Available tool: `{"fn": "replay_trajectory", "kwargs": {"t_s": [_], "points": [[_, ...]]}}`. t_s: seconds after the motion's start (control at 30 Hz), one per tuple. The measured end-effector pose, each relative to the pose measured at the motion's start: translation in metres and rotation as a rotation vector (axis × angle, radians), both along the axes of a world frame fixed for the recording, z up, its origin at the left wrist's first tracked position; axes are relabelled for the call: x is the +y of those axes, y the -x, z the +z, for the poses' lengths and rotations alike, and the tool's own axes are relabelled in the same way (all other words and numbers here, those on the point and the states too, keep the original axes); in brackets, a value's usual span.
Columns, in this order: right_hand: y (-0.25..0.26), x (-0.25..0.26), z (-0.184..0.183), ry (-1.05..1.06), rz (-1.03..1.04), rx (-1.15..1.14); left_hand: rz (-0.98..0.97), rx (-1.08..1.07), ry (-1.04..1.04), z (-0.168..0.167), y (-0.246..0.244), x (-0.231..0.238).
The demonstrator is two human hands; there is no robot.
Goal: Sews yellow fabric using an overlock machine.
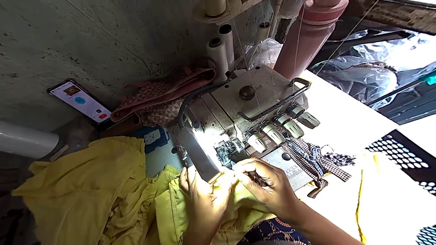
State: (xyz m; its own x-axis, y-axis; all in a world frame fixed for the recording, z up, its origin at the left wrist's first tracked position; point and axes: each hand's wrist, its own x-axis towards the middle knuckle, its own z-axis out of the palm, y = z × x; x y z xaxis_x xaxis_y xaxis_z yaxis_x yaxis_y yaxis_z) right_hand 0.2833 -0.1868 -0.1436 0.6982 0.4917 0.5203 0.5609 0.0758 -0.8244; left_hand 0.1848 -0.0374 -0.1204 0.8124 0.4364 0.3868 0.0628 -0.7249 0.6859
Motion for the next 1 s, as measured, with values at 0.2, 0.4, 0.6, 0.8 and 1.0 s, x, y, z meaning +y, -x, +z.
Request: {"fn": "replay_trajectory", "kwargs": {"t_s": [0.2,0.4,0.6,0.8,1.0], "points": [[-0.004,-0.001,0.008,-0.004,0.04,0.185,-0.064,0.092,0.012,0.011,0.002,0.008],[-0.005,-0.001,0.011,-0.02,0.044,0.279,-0.143,0.145,-0.015,0.014,0.005,0.015],[-0.009,-0.001,0.009,-0.02,0.152,0.086,-0.117,0.116,-0.024,0.013,0.003,0.014],[-0.01,-0.002,0.012,0.093,0.125,-0.019,-0.124,0.102,-0.028,0.013,0.003,0.015],[-0.012,-0.004,0.011,0.164,0.115,-0.035,-0.149,0.084,-0.033,0.013,0.002,0.015]]}}
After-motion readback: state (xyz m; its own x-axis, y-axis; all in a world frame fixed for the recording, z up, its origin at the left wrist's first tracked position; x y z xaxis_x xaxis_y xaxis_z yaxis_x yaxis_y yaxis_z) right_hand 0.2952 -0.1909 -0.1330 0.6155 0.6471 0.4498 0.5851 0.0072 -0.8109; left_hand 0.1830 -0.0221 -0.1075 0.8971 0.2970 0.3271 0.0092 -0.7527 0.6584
